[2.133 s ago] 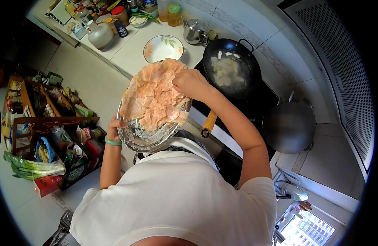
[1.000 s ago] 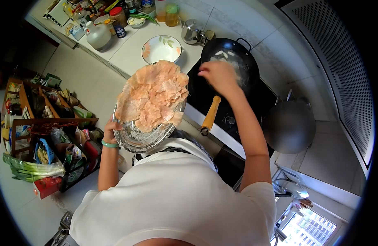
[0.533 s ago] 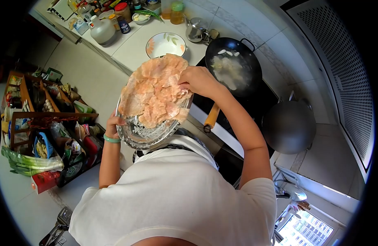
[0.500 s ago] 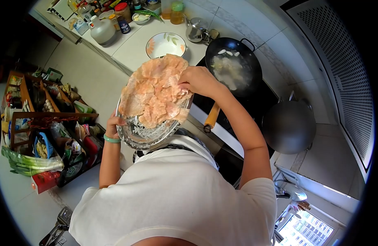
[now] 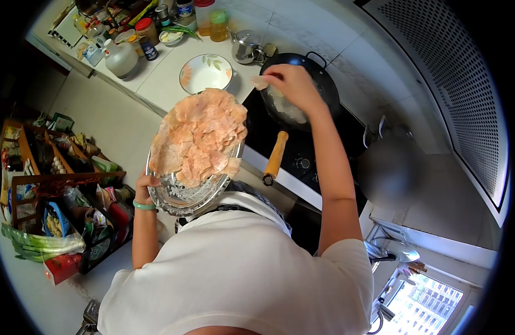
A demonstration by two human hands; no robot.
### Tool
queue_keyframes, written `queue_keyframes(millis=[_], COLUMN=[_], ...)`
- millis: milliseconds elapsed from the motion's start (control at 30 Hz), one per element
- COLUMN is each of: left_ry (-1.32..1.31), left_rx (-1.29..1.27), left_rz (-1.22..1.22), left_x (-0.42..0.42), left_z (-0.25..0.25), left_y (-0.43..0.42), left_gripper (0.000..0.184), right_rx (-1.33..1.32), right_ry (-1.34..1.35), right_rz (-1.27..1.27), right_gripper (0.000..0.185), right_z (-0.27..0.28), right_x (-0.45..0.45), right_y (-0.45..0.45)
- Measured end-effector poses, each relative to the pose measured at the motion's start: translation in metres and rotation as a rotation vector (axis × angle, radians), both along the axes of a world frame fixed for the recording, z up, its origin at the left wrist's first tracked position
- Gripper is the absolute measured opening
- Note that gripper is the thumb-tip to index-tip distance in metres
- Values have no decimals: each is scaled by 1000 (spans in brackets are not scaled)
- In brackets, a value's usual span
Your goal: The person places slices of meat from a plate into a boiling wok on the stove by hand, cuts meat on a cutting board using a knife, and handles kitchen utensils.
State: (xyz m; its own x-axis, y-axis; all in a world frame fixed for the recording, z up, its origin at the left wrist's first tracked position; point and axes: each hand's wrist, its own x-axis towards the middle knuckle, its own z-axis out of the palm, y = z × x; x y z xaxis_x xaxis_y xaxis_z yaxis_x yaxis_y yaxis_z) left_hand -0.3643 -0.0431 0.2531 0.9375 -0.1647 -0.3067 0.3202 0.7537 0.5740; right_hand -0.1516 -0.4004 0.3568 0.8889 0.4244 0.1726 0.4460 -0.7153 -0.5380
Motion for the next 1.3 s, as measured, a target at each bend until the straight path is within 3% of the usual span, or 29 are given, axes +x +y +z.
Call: queue_keyframes(millis=[67, 233, 467, 600, 800, 900, 1067, 1300], left_ry=[7, 16, 16, 12, 33, 12, -11, -25], left_rx=[10, 56, 44, 39, 66, 26, 7, -15], left_rz=[2, 18, 19, 8, 12, -8, -19, -17], left_x=[-2, -5, -6, -5, -4, -2, 0, -1], left_z=[-3, -11, -15, -9, -7, -4, -5, 2], left_y=[0, 5, 7, 5, 6, 5, 6, 5], left_gripper=[89, 87, 85, 85, 87, 88, 88, 90], right_rx=[-82, -551, -616, -481, -207, -66, -239, -229], right_ry=[-5, 13, 111, 120, -8, -39, -107, -36], right_rz=[-21, -361, -488, -427, -201, 271, 328, 353], right_gripper=[20, 15, 14, 19, 23, 21, 20, 20], right_z=[1, -43, -105, -108, -25, -27, -41, -44], right_x=[11, 28, 29, 28, -14, -37, -55, -56], right_y=[-38, -107, -142, -122, -13, 31, 68, 71])
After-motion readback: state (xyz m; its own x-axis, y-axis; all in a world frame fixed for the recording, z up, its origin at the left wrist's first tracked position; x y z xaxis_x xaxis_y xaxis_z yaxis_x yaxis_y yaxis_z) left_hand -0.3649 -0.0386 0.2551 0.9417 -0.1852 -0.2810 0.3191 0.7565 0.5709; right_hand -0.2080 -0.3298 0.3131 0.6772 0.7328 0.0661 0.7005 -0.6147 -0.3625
